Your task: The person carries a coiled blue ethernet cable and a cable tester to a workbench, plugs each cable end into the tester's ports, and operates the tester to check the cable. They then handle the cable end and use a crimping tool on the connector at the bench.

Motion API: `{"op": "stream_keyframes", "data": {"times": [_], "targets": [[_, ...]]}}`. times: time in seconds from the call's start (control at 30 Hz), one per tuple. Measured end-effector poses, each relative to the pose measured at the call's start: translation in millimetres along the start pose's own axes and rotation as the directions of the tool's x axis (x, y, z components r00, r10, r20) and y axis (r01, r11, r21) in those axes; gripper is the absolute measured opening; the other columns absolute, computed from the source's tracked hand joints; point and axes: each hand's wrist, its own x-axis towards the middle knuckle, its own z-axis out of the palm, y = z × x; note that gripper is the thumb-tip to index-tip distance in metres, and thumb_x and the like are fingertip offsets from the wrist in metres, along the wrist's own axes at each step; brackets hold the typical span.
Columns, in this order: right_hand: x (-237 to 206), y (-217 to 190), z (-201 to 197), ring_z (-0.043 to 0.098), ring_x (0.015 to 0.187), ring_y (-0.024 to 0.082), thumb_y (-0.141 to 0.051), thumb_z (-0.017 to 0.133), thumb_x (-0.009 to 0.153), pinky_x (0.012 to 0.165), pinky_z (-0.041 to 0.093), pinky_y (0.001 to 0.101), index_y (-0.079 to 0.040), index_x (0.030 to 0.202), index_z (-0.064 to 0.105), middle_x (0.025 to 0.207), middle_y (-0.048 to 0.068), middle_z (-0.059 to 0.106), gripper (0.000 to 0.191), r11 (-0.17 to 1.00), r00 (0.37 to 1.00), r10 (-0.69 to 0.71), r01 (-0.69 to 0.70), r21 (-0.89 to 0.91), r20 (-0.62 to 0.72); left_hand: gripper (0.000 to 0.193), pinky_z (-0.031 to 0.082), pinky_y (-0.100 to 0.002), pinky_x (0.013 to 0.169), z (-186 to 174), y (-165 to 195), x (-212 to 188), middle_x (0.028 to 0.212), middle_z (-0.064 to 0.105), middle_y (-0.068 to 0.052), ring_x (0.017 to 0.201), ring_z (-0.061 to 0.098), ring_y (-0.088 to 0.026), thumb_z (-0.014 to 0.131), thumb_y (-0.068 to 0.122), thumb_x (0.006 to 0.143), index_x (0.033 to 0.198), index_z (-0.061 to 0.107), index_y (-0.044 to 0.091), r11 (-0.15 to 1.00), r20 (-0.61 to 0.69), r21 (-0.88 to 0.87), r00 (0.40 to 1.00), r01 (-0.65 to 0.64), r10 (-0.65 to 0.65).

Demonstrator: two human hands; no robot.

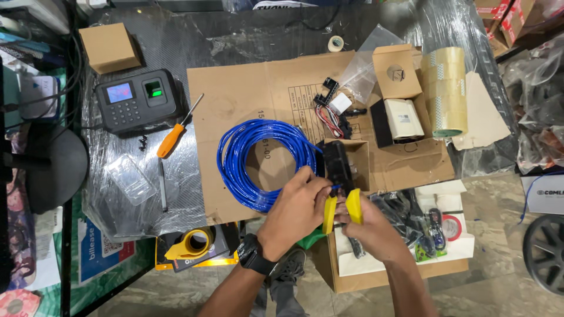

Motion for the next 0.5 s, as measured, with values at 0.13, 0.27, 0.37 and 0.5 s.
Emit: {"op": "stream_keyframes", "data": {"times": [0.13, 0.27, 0.37, 0.5], "targets": [[1, 3, 6, 0.063, 0.11, 0.02, 0.007, 0.059, 0.068, 0.101, 0.05, 0.0345, 0.001, 0.132, 0.055, 0.114, 0.008, 0.065, 0.064, 0.992, 0.997, -0.074, 0.073, -0.099, -0.011, 0.006, 0.05, -0.046, 0.072, -3, -4, 3, 0.09, 0.063, -0.017, 0.083, 0.065, -0.039, 0.069, 0.004, 0.091, 0.096, 0.069, 0.0, 0.999, -0.028, -0.045, 0.999, 0.029, -0.031], [3, 4, 12, 0.064, 0.111, 0.018, 0.005, 0.061, 0.069, 0.101, 0.05, 0.0308, 0.003, 0.125, 0.06, 0.113, 0.006, 0.067, 0.056, 0.981, 0.995, -0.095, 0.087, -0.172, -0.037, 0.007, 0.049, -0.047, 0.069, -10, -6, 2, 0.086, 0.063, -0.018, 0.08, 0.063, -0.04, 0.07, 0.004, 0.089, 0.095, 0.071, 0.001, 0.996, 0.013, -0.049, 0.997, 0.077, -0.076], [5, 4, 17, 0.063, 0.103, 0.014, 0.004, 0.059, 0.068, 0.09, 0.051, 0.0278, 0.003, 0.122, 0.063, 0.108, 0.004, 0.068, 0.054, 0.978, 0.996, -0.079, 0.068, -0.199, -0.044, 0.007, 0.049, -0.047, 0.069, -13, -7, 2, 0.086, 0.064, -0.017, 0.079, 0.064, -0.038, 0.069, 0.005, 0.089, 0.095, 0.071, 0.001, 0.992, 0.029, -0.069, 0.994, 0.105, -0.103], [6, 2, 22, 0.06, 0.09, 0.01, 0.004, 0.059, 0.069, 0.079, 0.049, 0.0242, 0.003, 0.119, 0.066, 0.101, 0.002, 0.067, 0.051, 0.962, 0.994, -0.104, 0.089, -0.258, -0.046, 0.006, 0.05, -0.046, 0.071, -13, -8, 1, 0.088, 0.066, -0.017, 0.083, 0.066, -0.039, 0.07, 0.005, 0.089, 0.094, 0.071, 0.001, 0.991, 0.006, -0.083, 0.995, 0.102, -0.102]]}}
